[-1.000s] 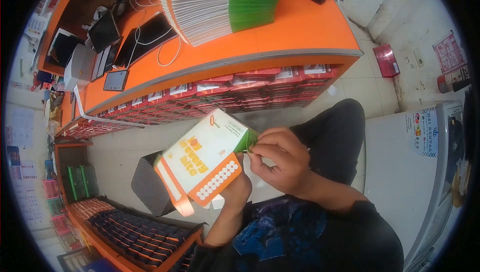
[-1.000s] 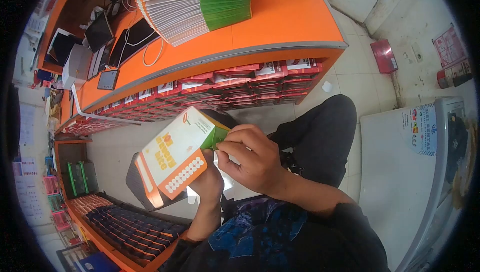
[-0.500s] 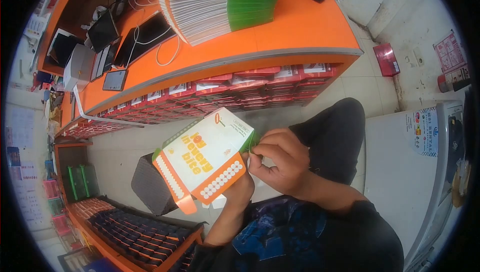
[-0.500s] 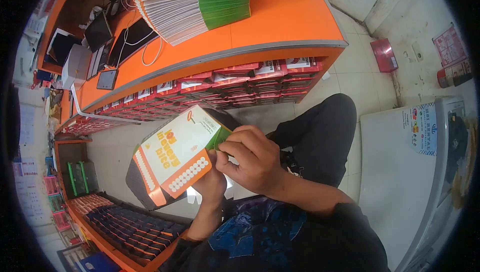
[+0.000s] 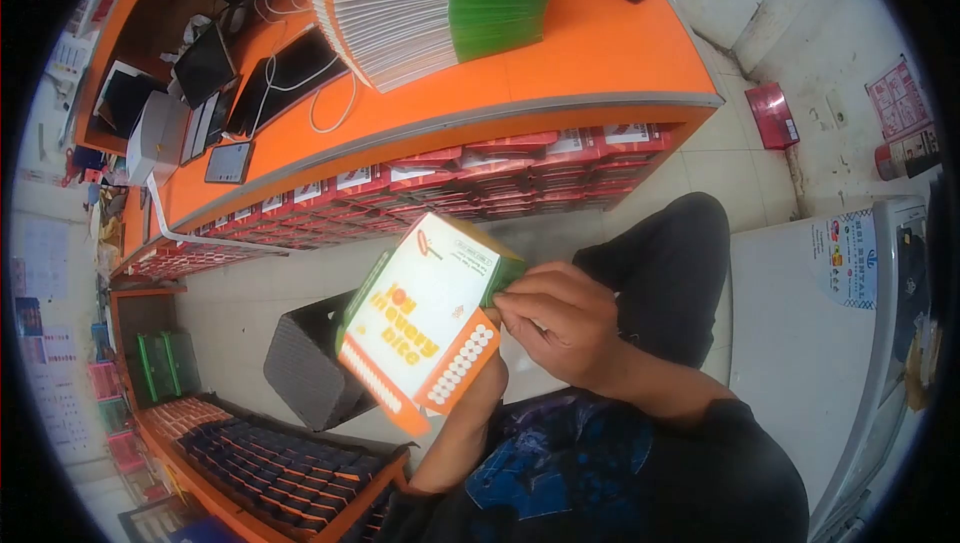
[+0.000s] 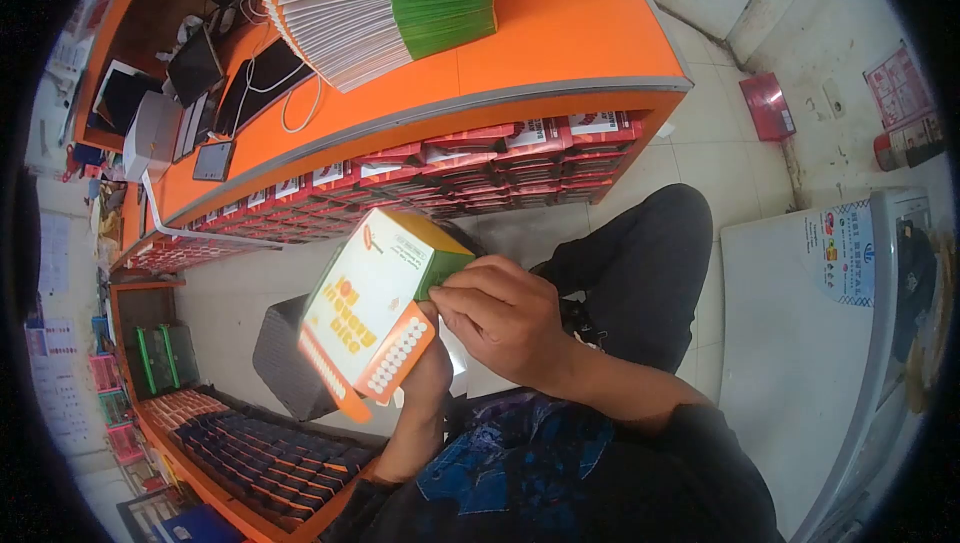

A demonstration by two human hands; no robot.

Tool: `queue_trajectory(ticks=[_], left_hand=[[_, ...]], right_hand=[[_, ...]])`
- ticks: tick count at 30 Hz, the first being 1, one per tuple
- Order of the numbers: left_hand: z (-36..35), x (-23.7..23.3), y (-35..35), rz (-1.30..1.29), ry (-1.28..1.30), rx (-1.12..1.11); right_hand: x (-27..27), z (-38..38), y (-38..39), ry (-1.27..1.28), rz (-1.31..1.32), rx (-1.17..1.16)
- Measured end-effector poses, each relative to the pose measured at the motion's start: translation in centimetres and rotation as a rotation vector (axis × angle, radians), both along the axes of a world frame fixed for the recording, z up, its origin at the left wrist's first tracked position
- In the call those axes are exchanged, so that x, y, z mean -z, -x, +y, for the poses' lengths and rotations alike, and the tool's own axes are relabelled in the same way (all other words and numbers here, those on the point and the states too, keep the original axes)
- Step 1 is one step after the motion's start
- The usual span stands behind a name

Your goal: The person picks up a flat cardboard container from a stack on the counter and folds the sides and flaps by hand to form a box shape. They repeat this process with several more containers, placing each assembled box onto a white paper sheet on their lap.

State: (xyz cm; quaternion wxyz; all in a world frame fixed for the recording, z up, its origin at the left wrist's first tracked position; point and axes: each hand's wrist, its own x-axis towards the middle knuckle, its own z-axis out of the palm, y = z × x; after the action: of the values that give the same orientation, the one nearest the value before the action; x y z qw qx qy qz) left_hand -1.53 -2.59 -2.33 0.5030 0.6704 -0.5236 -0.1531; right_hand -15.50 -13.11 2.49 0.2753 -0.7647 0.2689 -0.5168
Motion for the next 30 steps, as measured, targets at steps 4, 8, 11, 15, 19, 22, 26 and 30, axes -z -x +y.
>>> queue_trajectory(ticks=[4,8,11,15,19,22,26,30], left_hand=[[-1.0,-1.9,1.8,0.368,-0.003,-0.036],[-1.4,-1.9,1.6,0.579,0.119,-0.164],[-1.6,-4.0,1.1,0.747,0.182,-0.004],[-1.6,-4.0,1.3,0.715,0.166,0.018],[-2.1,-3.3,-2.5,-0.11,0.166,-0.208],[-3.0,-7.0,-3.9,0.839,0.378,-0.23],[-3.1,-5.4,-4.9,0.78,0.357,-0.188],[-2.4,-4.3,-3.0,0.818,0.372,-0.029]], right_hand=[[0.1,0.1,0.0,-0.023,0.003,-0.022],[0.8,-1.0,0.6,-0.081,0.01,-0.166],[0.0,-1.7,0.9,-0.19,-0.022,-0.108],[0.6,-1.9,1.2,-0.614,-0.105,-0.416],[1.9,-1.8,1.5,-0.742,-0.243,-0.5],[2.1,-1.3,1.7,-0.783,-0.285,-0.525],[1.6,-1.6,1.7,-0.455,-0.027,-0.252],[-0.8,-1.2,1.6,0.07,0.18,-0.023]])
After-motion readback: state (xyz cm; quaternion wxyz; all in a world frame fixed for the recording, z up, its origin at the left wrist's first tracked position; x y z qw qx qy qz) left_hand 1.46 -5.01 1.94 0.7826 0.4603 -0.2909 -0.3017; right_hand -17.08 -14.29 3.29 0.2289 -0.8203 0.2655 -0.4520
